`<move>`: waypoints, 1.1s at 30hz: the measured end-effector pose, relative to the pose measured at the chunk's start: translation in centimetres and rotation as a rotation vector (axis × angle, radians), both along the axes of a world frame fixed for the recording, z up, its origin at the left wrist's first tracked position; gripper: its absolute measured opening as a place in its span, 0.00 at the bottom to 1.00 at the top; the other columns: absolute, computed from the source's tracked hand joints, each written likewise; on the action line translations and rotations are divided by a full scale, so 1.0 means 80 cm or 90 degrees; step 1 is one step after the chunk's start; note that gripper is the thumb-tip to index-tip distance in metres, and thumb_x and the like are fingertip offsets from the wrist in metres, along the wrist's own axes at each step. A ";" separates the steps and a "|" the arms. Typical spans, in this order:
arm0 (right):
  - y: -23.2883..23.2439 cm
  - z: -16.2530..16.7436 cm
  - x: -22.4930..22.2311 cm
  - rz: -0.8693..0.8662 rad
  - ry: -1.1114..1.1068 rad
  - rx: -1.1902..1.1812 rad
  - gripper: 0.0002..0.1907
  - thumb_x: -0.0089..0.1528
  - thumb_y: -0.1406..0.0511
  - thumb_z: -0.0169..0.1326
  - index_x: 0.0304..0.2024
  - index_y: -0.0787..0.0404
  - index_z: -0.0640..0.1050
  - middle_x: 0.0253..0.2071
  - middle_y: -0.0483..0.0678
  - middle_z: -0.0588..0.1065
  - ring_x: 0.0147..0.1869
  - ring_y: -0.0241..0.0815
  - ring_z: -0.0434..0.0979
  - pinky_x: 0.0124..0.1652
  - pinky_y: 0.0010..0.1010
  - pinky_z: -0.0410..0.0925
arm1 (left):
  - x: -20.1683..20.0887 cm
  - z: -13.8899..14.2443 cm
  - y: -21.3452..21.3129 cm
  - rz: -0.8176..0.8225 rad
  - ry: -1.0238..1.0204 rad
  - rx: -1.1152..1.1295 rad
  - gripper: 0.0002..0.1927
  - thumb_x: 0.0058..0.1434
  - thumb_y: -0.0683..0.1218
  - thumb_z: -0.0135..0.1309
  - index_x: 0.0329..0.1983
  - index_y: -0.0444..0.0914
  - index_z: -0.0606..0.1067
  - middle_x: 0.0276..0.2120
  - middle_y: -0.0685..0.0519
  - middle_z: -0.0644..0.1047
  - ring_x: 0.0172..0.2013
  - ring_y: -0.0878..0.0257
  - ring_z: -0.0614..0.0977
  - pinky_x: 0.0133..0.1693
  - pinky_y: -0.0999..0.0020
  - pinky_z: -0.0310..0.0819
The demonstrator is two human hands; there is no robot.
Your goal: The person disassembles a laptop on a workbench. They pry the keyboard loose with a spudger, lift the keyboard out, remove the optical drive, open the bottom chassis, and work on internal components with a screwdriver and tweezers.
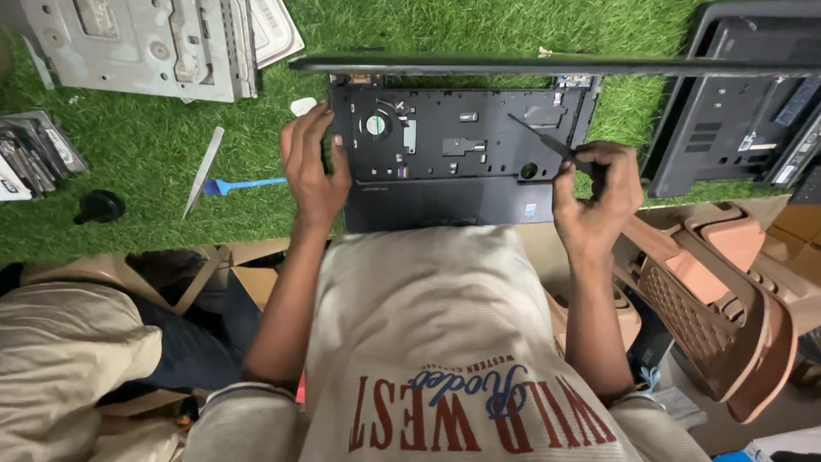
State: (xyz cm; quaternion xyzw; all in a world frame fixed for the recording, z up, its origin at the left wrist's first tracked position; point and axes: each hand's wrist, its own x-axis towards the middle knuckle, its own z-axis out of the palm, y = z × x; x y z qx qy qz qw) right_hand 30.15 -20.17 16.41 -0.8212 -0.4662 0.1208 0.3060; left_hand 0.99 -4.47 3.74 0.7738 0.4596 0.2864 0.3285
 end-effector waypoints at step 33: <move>-0.044 -0.041 0.057 -0.094 -0.010 0.071 0.09 0.68 0.73 0.59 0.45 0.69 0.71 0.47 0.55 0.74 0.45 0.43 0.77 0.45 0.30 0.75 | 0.000 0.006 0.003 -0.005 -0.009 0.001 0.15 0.68 0.36 0.53 0.58 0.30 0.73 0.59 0.41 0.76 0.57 0.42 0.76 0.61 0.50 0.69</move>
